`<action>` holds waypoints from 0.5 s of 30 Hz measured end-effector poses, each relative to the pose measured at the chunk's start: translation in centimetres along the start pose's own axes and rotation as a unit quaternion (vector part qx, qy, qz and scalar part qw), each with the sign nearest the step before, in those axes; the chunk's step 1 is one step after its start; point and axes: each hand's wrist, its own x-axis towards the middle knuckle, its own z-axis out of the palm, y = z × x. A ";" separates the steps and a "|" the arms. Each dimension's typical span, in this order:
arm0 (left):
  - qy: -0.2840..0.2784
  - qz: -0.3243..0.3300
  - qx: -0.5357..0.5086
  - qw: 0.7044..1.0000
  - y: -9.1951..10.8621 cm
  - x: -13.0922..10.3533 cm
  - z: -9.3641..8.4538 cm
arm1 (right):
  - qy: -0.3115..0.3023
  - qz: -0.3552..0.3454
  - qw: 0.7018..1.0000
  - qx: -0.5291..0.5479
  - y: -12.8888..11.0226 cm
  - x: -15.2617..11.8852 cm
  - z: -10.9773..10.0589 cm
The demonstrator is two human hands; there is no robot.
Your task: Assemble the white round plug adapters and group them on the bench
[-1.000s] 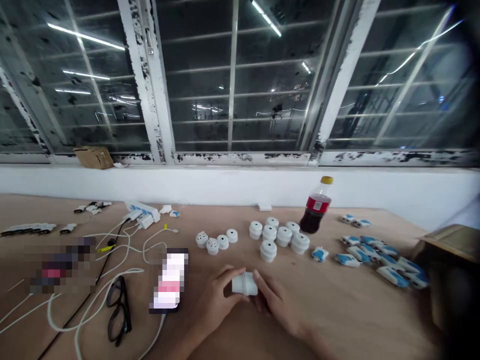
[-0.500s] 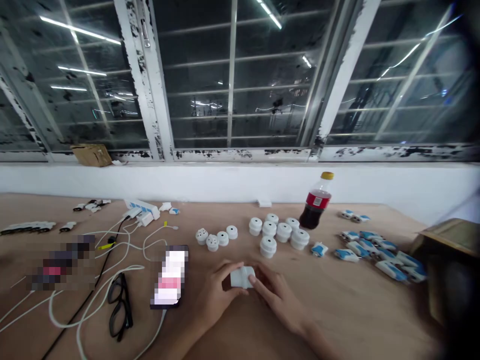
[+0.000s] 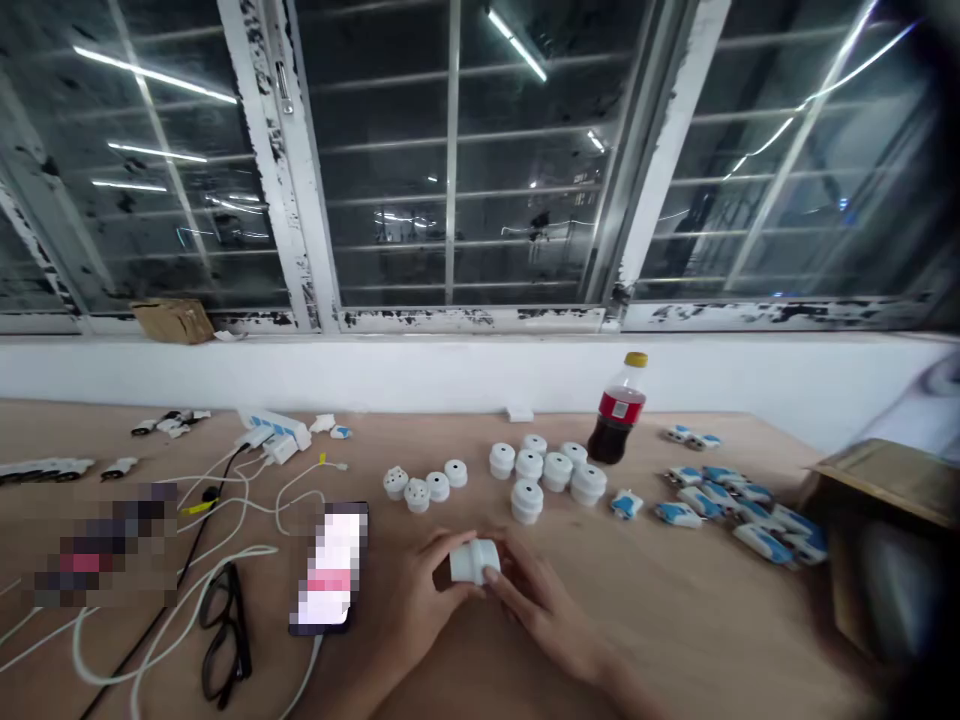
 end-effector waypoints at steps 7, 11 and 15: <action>-0.006 0.000 0.024 1.000 -0.9 -0.4 0.5 | 0.023 -0.012 0.998 -0.052 -0.2 -0.2 0.1; 0.009 0.028 0.021 0.999 -1.3 -0.8 0.9 | 0.050 -0.053 0.996 -0.059 -0.7 -0.4 0.2; 0.022 0.021 0.035 0.999 -1.7 -1.2 1.2 | 0.131 -0.111 0.981 -0.094 -0.3 -0.5 -0.7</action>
